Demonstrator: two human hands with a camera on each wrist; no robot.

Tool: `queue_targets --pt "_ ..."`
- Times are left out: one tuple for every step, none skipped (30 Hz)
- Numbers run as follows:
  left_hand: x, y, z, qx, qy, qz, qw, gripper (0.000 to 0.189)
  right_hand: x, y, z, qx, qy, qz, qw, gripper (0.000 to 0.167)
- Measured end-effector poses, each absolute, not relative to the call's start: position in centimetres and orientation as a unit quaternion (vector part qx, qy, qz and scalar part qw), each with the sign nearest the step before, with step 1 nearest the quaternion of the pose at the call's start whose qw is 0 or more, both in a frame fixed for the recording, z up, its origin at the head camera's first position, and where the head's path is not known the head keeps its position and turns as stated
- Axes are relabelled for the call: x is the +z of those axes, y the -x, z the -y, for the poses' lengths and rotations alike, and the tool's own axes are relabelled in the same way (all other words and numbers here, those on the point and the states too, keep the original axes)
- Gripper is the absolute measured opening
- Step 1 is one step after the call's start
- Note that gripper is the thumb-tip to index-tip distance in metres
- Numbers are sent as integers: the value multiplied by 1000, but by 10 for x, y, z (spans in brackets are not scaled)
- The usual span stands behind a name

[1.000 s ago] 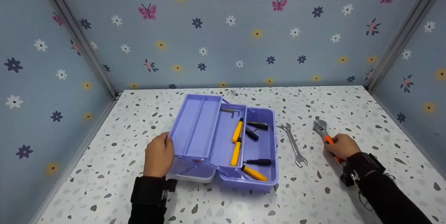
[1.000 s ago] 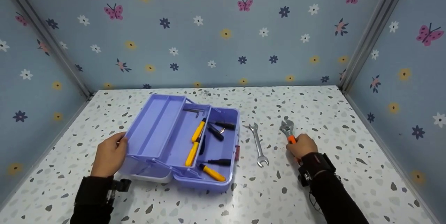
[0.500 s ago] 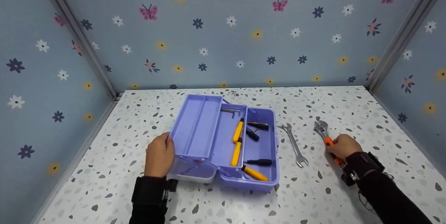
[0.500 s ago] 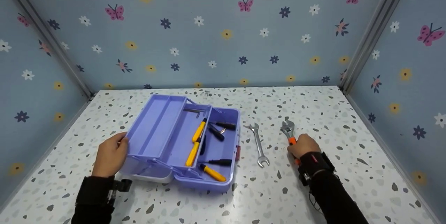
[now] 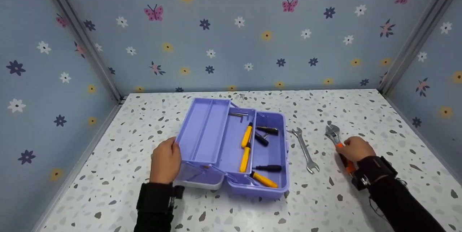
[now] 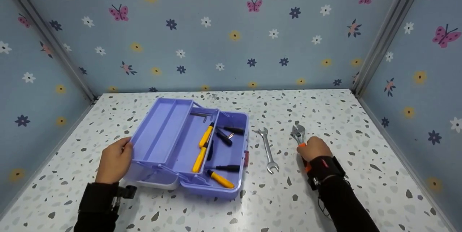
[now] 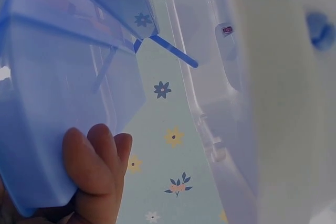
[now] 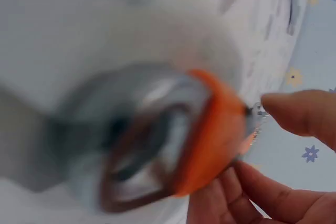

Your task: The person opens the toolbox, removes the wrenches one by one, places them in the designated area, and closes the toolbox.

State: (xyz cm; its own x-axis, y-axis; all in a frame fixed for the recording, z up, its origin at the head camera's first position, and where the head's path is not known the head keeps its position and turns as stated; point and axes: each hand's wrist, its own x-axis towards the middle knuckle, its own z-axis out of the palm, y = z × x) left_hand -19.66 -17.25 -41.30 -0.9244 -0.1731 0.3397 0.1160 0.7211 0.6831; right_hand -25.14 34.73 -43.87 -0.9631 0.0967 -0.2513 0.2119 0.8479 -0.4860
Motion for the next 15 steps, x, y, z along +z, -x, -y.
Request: queue_targets --pt "-413 197 172 -373 -17 907 193 33 -436 253 -344 -263 -77 -956 102 54" --pt "-413 197 172 -374 -18 907 192 33 -434 253 -340 -265 -70 -958 90 59" --pt "-412 196 172 -373 -20 907 191 33 -431 255 -335 -270 -65 -957 79 62" --pt "-412 196 172 -373 -21 908 190 33 -429 256 -330 -280 -59 -956 69 65" --pt "-412 196 172 -373 -24 908 189 33 -428 257 -324 -295 -54 -952 59 65" --pt "-412 196 172 -373 -25 908 188 33 -426 258 -317 -312 -49 -947 51 66" --pt "-411 196 172 -373 -26 909 187 33 -424 258 -310 -328 -44 -943 44 65" --pt "-411 196 172 -373 -27 909 187 33 -423 258 -304 -340 -36 -939 36 65" --pt "-411 196 172 -372 -27 909 187 33 -422 259 -297 -351 -28 -935 30 64" --pt "-411 196 172 -373 -26 908 187 33 -422 259 -290 -360 -19 -932 25 63" --pt "-411 196 172 -374 -26 908 187 33 -421 258 -283 -369 -14 -929 23 63" --pt "-412 196 171 -374 -25 908 187 33 -421 258 -276 -378 -8 -926 22 62" --pt "-412 196 171 -374 -25 908 187 33 -422 258 -269 -386 -3 -922 19 61" --pt "-412 196 171 -374 -25 908 188 33 -423 257 -263 -394 3 -919 18 60" --pt "-411 196 171 -373 -26 908 189 32 -424 257 -257 -401 8 -916 15 59"
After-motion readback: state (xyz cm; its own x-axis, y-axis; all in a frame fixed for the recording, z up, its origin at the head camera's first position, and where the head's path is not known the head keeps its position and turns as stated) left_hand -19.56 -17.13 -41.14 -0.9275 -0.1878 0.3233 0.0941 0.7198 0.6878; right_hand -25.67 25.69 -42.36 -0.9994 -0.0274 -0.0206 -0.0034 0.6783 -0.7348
